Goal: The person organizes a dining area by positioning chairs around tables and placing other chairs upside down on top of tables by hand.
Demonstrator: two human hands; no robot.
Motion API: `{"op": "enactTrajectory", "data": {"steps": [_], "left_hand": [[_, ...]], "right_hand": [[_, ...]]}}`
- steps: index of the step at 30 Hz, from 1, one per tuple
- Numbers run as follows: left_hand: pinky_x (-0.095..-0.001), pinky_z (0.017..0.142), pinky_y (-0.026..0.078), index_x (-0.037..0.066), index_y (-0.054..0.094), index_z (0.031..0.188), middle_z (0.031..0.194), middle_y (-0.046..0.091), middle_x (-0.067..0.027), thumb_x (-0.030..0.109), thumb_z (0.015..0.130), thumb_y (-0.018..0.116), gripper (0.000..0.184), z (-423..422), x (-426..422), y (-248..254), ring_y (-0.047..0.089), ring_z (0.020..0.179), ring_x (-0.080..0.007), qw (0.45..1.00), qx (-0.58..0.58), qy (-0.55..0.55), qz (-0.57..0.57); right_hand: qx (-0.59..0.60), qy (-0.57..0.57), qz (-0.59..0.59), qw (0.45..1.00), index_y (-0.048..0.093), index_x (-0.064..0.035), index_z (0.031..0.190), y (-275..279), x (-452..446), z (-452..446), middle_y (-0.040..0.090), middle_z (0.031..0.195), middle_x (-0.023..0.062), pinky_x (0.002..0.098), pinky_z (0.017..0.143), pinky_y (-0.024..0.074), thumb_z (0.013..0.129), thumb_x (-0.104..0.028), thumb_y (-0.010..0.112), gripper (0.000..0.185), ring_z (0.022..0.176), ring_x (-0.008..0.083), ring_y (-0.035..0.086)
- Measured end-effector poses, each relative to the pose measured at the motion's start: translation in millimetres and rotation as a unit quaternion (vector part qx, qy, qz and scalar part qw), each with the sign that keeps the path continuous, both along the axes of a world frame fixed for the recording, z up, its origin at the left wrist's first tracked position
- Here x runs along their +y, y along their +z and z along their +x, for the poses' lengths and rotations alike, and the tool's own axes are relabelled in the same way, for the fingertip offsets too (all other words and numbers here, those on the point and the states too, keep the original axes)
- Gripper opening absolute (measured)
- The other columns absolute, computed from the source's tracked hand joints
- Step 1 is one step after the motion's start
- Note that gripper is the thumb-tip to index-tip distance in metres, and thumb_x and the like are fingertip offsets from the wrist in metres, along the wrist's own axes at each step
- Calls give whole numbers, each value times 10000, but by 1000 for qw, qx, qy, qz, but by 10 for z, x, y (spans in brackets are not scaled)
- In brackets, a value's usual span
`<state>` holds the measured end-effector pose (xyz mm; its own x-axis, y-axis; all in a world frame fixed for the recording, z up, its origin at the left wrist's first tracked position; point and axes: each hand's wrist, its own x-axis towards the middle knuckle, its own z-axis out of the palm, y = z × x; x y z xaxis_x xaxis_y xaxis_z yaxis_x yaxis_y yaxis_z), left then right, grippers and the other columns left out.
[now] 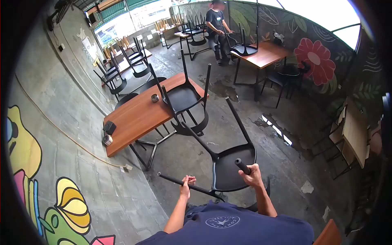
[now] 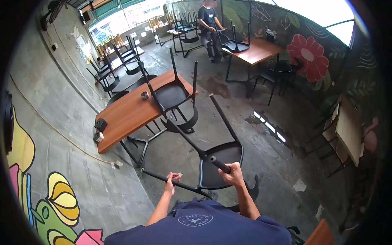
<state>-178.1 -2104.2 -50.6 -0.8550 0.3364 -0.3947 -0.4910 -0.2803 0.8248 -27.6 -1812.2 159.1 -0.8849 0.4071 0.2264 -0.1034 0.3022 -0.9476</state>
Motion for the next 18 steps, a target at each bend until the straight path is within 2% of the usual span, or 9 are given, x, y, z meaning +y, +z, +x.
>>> {"op": "enactTrajectory", "data": {"steps": [3,7,8,9,11,12,13,15,18], "left_hand": [[-309,786,482,4,593,870,938,632,-138,312,957,471,342,-81,-6,251,614,920,-221,997,64,27,32],[-383,855,462,-4,587,702,908,640,-170,289,954,479,401,-81,-253,653,615,928,-277,983,167,-11,77],[-426,861,449,-4,557,606,803,631,-173,273,951,483,448,-77,-360,760,620,893,-301,979,190,-27,63],[-344,723,462,-1,532,554,665,591,-134,246,943,501,462,-107,-491,808,614,743,-237,973,203,-66,89],[-279,573,400,0,521,538,586,537,-87,198,925,521,435,-181,-854,1053,535,597,-158,956,228,-181,-36],[-282,587,363,7,488,515,525,469,-52,186,897,543,425,-172,-911,1236,456,574,-148,961,215,-172,-21],[-282,587,363,7,488,515,525,469,-52,186,897,543,425,-209,-1014,1391,456,574,-148,965,212,-153,-27],[-281,592,370,11,476,513,516,451,-45,129,875,562,390,-333,-1284,1573,445,571,-140,960,199,-192,-51],[-260,537,352,-7,498,546,515,454,-26,117,855,584,344,-621,-1718,1506,419,522,-110,958,244,-150,8]], "right_hand": [[-8,9,-2,1000,339,-34,489,63,39,-133,198,485,-12,304,390,211,752,-125,669,432,418,71,245],[29,27,-27,999,419,-43,519,-24,130,-339,328,461,-21,276,415,261,719,-72,704,349,424,67,327],[46,41,-25,998,469,-43,549,-89,172,-417,363,489,-24,268,431,282,698,-48,719,291,448,69,362],[43,79,-3,996,478,-52,563,-63,217,-509,391,503,-30,256,439,305,696,-28,715,273,458,72,389],[103,-12,-103,989,426,-45,488,8,-14,-729,371,425,-25,272,389,262,718,-80,682,346,389,66,362],[71,38,-60,995,448,-49,493,60,43,-847,403,444,-34,267,400,275,691,-58,683,308,403,68,368],[97,-63,-161,980,438,-48,490,32,-150,-997,381,450,-46,258,401,268,674,-37,670,296,406,64,356],[87,87,-131,984,409,-48,497,302,-246,-1299,355,457,-53,248,400,255,688,-24,644,304,407,51,345],[103,173,-161,966,362,-55,505,452,-588,-1826,351,467,-43,240,389,230,713,12,592,318,399,44,335]]}}
